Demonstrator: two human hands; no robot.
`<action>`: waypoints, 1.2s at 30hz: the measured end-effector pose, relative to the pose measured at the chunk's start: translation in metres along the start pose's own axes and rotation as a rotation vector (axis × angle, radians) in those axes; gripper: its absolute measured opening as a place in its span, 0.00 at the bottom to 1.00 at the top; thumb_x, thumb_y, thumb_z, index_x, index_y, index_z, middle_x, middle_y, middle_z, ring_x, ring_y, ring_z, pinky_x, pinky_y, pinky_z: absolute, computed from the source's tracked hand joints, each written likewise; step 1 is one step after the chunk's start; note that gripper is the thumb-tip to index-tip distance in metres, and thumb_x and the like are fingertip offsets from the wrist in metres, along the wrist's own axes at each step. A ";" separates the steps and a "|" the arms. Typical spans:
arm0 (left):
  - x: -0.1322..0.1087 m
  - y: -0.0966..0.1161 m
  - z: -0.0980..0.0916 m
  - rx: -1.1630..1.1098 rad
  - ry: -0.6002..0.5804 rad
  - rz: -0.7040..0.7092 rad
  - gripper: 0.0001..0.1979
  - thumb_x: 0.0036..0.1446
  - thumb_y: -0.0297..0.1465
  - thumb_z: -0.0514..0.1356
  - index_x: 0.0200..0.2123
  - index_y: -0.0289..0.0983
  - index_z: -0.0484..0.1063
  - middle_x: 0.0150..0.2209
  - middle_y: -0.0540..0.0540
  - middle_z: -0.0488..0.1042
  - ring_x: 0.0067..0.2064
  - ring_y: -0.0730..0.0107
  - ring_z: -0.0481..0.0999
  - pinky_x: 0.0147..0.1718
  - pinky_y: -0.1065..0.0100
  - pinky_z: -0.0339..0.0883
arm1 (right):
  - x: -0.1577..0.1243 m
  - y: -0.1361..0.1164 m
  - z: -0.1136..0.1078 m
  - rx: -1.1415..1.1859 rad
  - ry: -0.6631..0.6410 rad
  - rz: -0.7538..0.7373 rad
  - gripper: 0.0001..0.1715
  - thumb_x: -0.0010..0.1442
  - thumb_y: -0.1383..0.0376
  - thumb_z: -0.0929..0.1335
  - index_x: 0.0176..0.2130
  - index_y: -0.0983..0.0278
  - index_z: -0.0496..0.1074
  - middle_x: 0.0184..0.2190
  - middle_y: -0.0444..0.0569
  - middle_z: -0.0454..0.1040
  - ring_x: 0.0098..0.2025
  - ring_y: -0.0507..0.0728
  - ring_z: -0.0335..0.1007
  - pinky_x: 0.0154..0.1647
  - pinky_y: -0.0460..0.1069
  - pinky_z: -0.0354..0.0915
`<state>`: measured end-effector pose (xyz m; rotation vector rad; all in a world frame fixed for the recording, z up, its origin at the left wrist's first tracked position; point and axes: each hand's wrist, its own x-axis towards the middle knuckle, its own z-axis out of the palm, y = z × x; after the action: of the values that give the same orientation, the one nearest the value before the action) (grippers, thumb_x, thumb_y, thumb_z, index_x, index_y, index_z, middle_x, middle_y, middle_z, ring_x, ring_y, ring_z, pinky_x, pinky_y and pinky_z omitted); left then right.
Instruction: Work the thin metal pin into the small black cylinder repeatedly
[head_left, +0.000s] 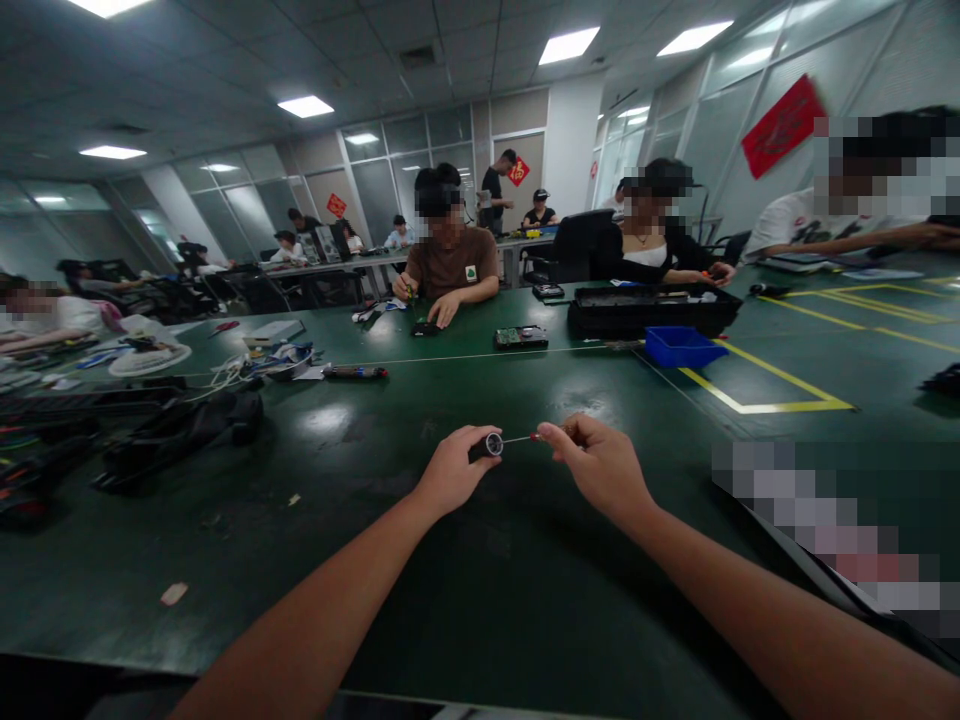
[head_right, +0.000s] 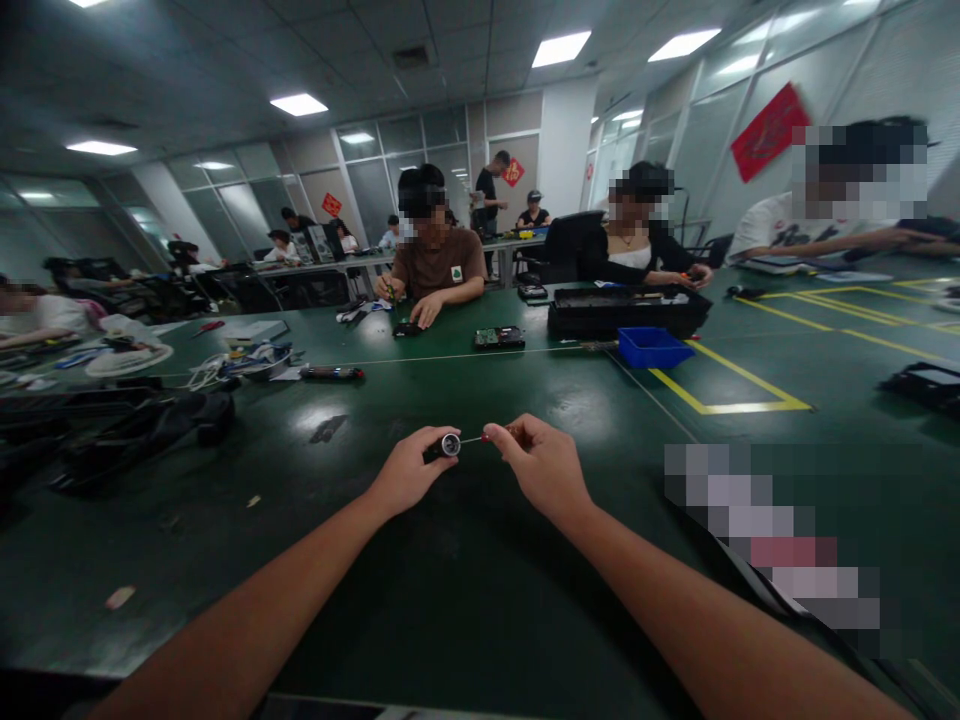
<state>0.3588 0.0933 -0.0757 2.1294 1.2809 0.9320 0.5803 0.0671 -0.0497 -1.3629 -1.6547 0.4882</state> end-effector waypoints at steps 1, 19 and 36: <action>0.000 0.000 0.000 0.002 -0.001 0.005 0.19 0.56 0.27 0.64 0.52 0.42 0.73 0.49 0.45 0.75 0.51 0.59 0.73 0.53 0.57 0.64 | 0.000 0.000 0.000 0.002 -0.008 -0.017 0.22 0.62 0.48 0.66 0.29 0.60 0.74 0.22 0.45 0.75 0.24 0.55 0.70 0.26 0.50 0.62; 0.000 0.000 0.000 0.050 -0.006 0.022 0.20 0.55 0.26 0.66 0.52 0.42 0.74 0.49 0.46 0.76 0.51 0.60 0.73 0.54 0.59 0.62 | -0.002 0.000 0.006 0.123 -0.125 -0.081 0.14 0.67 0.57 0.59 0.44 0.60 0.68 0.33 0.46 0.74 0.35 0.57 0.70 0.35 0.51 0.63; 0.002 0.004 -0.002 0.194 -0.035 0.121 0.19 0.61 0.28 0.61 0.55 0.44 0.70 0.53 0.46 0.74 0.56 0.59 0.69 0.60 0.50 0.54 | 0.015 0.026 0.020 0.848 0.023 0.456 0.13 0.59 0.54 0.69 0.31 0.60 0.71 0.26 0.47 0.70 0.29 0.56 0.69 0.40 0.57 0.72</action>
<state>0.3600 0.0929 -0.0707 2.3845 1.2828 0.8445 0.5783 0.0937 -0.0738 -1.0547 -0.9013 1.2612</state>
